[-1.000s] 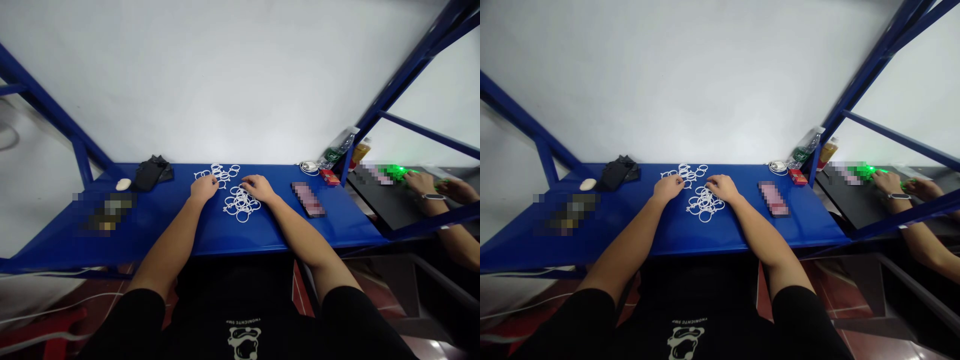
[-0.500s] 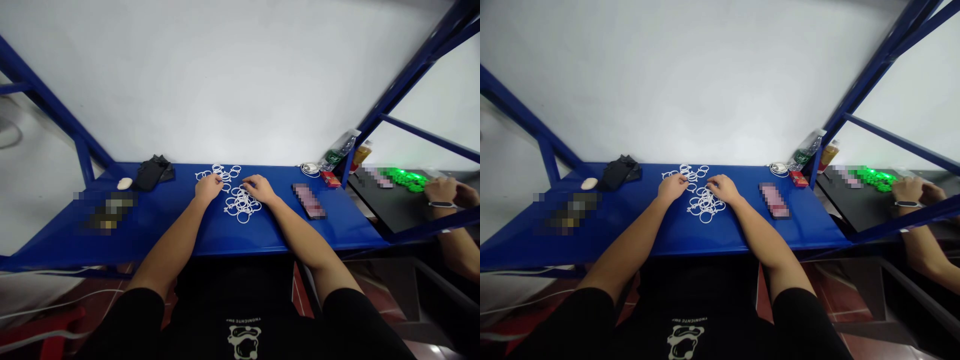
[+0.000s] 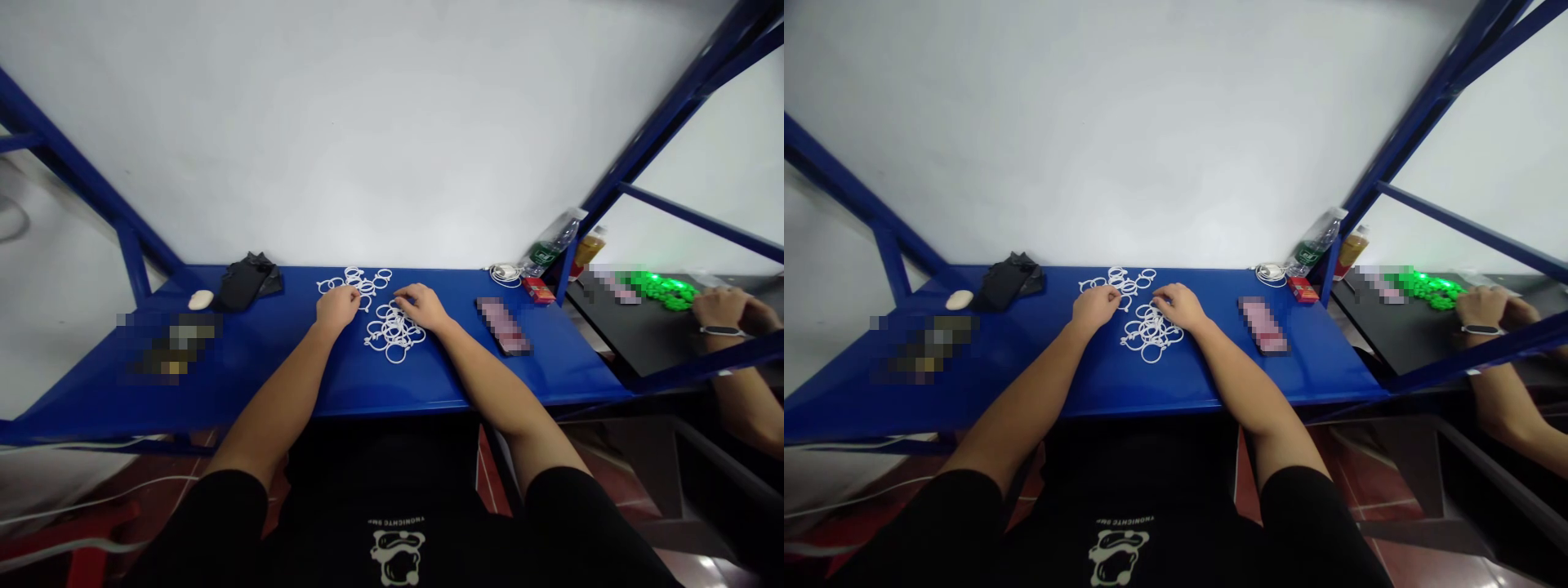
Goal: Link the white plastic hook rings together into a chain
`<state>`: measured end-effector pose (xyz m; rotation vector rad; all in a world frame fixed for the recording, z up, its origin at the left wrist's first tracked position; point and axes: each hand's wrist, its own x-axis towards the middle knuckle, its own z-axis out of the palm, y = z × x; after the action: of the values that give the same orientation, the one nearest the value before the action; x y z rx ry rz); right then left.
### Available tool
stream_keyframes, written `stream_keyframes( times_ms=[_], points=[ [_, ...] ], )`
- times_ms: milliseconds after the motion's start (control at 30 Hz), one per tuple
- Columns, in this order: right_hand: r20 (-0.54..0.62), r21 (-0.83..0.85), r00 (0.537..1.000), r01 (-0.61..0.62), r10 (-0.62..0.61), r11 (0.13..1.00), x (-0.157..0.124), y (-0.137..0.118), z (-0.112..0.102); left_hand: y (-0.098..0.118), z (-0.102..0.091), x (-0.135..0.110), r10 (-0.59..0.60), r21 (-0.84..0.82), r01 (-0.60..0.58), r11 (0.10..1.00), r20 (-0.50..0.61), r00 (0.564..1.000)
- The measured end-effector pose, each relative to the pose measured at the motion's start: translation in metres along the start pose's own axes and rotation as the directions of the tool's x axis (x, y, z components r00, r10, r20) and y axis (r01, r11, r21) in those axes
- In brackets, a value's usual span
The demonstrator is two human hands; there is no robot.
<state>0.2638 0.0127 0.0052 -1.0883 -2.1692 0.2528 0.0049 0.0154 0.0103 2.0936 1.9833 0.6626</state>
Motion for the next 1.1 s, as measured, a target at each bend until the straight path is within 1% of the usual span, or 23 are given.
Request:
stream_keyframes(
  times_ms=[67, 133, 167, 233, 300, 367, 500, 567, 633, 667, 700, 767, 833, 900, 967, 1000, 1033, 1100],
  points=[
    [-0.003, -0.002, 1.0, 0.028, -0.028, 1.0, 0.0, 0.0, -0.001, -0.001, 0.002, 0.003, 0.008, -0.118, -0.014, 0.993, -0.051, 0.999],
    [-0.006, -0.002, 0.997, 0.083, -0.083, 0.997, 0.0, -0.003, -0.003, 0.0, 0.004, 0.006, 0.011, -0.298, -0.039, 0.954, -0.097, 0.995],
    [-0.007, 0.0, 0.993, 0.118, -0.118, 0.993, 0.0, -0.006, -0.004, 0.003, 0.005, 0.006, 0.01, -0.399, -0.053, 0.916, -0.111, 0.994],
    [-0.015, 0.006, 0.982, 0.186, -0.186, 0.982, -0.001, -0.014, -0.008, 0.009, 0.007, 0.006, 0.004, -0.581, -0.072, 0.81, -0.117, 0.993],
    [-0.024, 0.016, 0.971, 0.239, -0.239, 0.971, -0.001, -0.024, -0.01, 0.018, 0.008, 0.002, 0.002, -0.696, -0.086, 0.713, -0.12, 0.993],
    [-0.018, 0.019, 0.963, 0.27, -0.27, 0.963, -0.002, -0.033, -0.009, 0.028, 0.009, -0.005, 0.03, -0.734, -0.122, 0.668, -0.137, 0.99],
    [-0.022, -0.019, 0.941, 0.337, -0.338, 0.941, -0.004, -0.04, -0.004, 0.04, 0.012, -0.018, 0.122, -0.726, -0.193, 0.66, -0.15, 0.981],
    [-0.038, -0.031, 0.941, 0.335, -0.336, 0.942, -0.005, -0.04, -0.003, 0.043, 0.015, -0.019, 0.119, -0.78, -0.171, 0.602, -0.125, 0.985],
    [-0.058, -0.022, 0.952, 0.3, -0.301, 0.954, -0.006, -0.041, -0.003, 0.043, 0.017, -0.016, 0.106, -0.841, -0.12, 0.528, -0.075, 0.992],
    [-0.069, -0.012, 0.96, 0.271, -0.271, 0.963, -0.006, -0.041, -0.004, 0.043, 0.017, -0.015, 0.105, -0.855, -0.093, 0.51, -0.046, 0.993],
    [-0.082, 0.0, 0.969, 0.236, -0.235, 0.972, -0.006, -0.04, -0.005, 0.043, 0.017, -0.014, 0.108, -0.855, -0.076, 0.513, -0.023, 0.994],
    [-0.1, 0.034, 0.982, 0.162, -0.158, 0.986, -0.006, -0.039, -0.006, 0.041, 0.016, -0.014, 0.12, -0.816, -0.077, 0.572, -0.01, 0.993],
    [-0.121, 0.088, 0.989, 0.096, -0.085, 0.991, -0.006, -0.036, -0.005, 0.04, 0.014, -0.016, 0.147, -0.732, -0.128, 0.67, -0.039, 0.988],
    [-0.153, 0.169, 0.988, 0.029, -0.003, 0.985, -0.005, -0.033, -0.003, 0.04, 0.012, -0.021, 0.211, -0.6, -0.221, 0.768, -0.088, 0.973],
    [-0.198, 0.259, 0.975, -0.044, 0.097, 0.965, -0.004, -0.031, -0.002, 0.04, 0.009, -0.024, 0.293, -0.455, -0.314, 0.833, -0.119, 0.949],
    [-0.216, 0.299, 0.966, -0.074, 0.143, 0.952, -0.004, -0.03, -0.002, 0.039, 0.008, -0.025, 0.318, -0.394, -0.342, 0.853, -0.127, 0.939],
    [-0.234, 0.33, 0.956, -0.095, 0.179, 0.939, -0.004, -0.029, -0.002, 0.039, 0.007, -0.025, 0.326, -0.346, -0.352, 0.87, -0.133, 0.936],
    [-0.274, 0.366, 0.936, -0.112, 0.221, 0.924, -0.003, -0.028, -0.002, 0.036, 0.004, -0.023, 0.299, -0.273, -0.327, 0.905, -0.14, 0.944]
  ],
)
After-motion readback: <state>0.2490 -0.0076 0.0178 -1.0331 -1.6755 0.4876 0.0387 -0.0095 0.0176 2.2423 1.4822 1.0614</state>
